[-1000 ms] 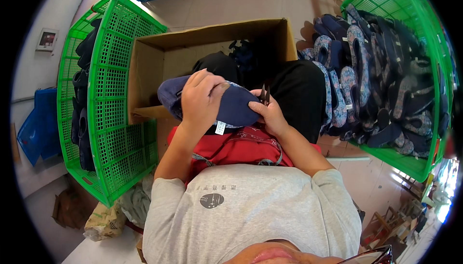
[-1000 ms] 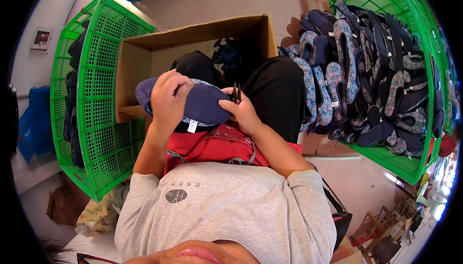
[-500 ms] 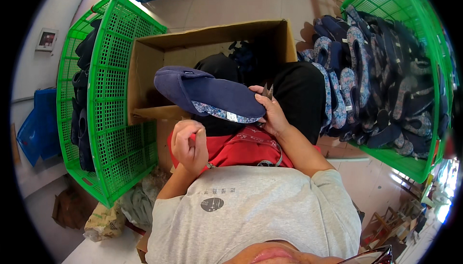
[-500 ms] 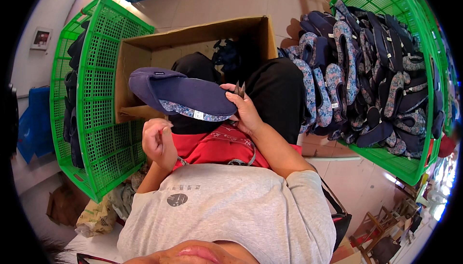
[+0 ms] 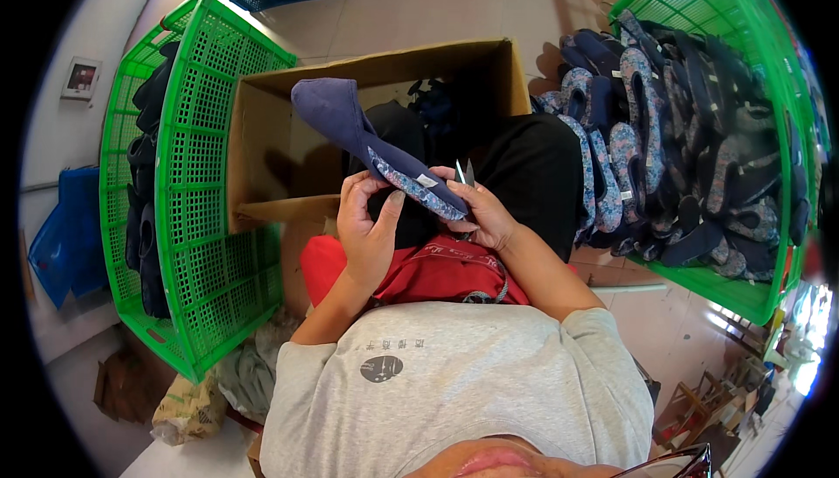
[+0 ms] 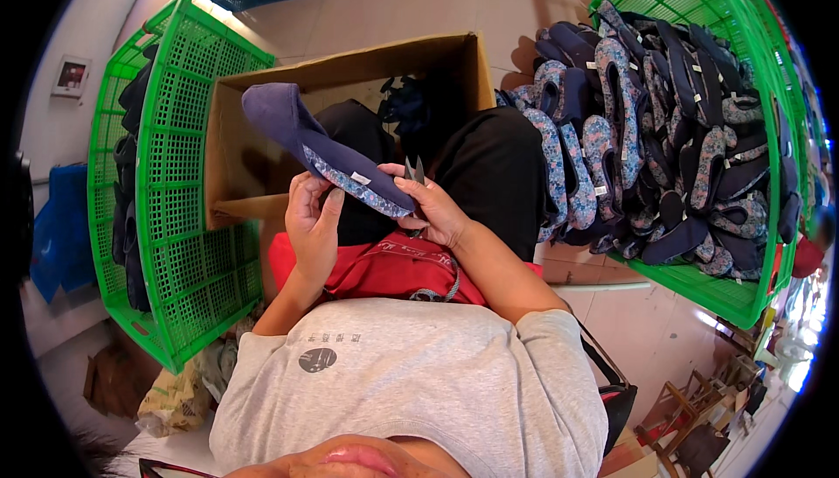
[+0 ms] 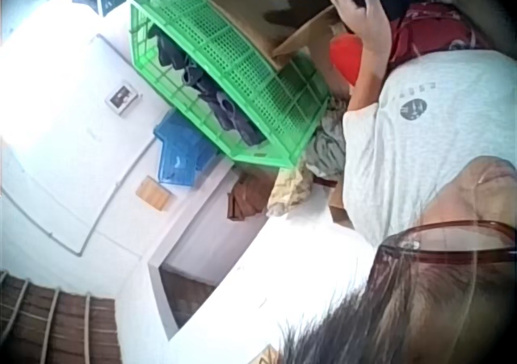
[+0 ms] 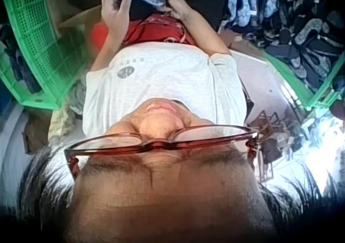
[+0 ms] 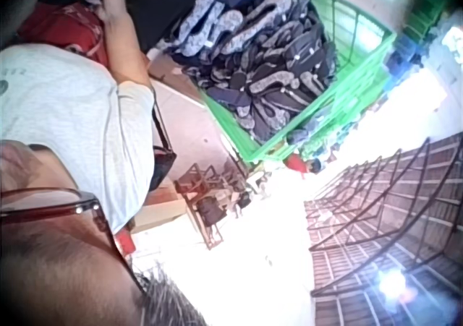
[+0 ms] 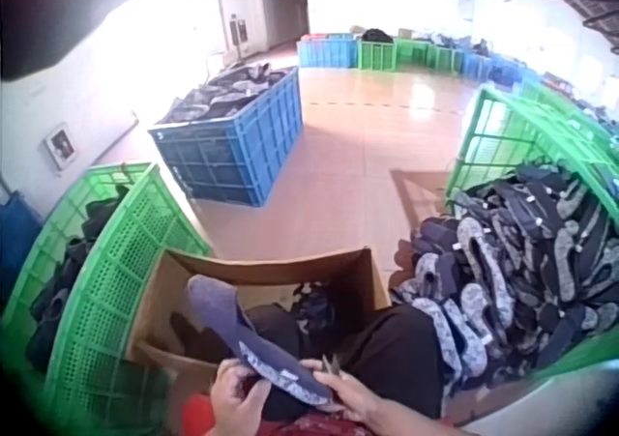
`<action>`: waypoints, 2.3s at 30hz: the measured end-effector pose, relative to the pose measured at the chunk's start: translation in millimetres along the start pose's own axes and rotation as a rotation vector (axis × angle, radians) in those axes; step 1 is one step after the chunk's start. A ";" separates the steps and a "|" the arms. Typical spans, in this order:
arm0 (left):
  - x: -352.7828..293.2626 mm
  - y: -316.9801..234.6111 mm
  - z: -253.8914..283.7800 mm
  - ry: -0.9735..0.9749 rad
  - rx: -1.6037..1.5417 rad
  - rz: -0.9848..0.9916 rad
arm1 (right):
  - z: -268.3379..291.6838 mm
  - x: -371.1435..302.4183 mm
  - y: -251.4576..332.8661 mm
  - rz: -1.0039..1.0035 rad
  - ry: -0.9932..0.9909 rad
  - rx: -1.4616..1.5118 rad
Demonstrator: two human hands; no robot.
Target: The person sits on the floor and uses a small blade to trim loose threads and fabric edges from the straps of floral-patterned slippers. They pick up slippers from a green basket, trim the edges, and place them into a cardboard box.
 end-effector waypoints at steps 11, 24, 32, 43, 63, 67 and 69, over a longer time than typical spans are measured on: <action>4.0 -9.1 -0.2 0.110 0.200 -0.077 | 11.5 0.9 -12.0 -0.164 0.036 0.075; 15.8 -26.9 -11.6 0.064 0.046 0.019 | 12.0 3.4 -13.2 -0.141 -0.122 -0.259; 15.9 1.1 16.8 -0.152 -0.031 0.069 | 12.9 -3.7 -5.0 0.152 0.107 -0.286; -2.2 -37.7 28.5 0.035 0.540 -0.105 | -7.7 -4.1 13.8 0.380 -0.084 -0.570; 46.0 -83.3 -38.4 0.621 0.516 -0.445 | -19.6 -25.9 26.6 0.301 -0.016 -0.862; 38.5 -69.2 -32.8 0.446 0.373 -0.237 | -18.1 -33.5 39.4 0.194 -0.015 -0.976; 35.2 -68.5 -29.5 0.371 0.394 -0.229 | -21.7 -42.5 49.3 0.089 -0.020 -0.955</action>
Point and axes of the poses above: each hand's wrist, its own x-axis towards the middle knuckle, its own z-axis out of the back of the hand, y = z × x, the point moved 5 cm from there along x, towards the middle knuckle, and after that the axes turned 7 degrees about y, right-handed, at the moved point
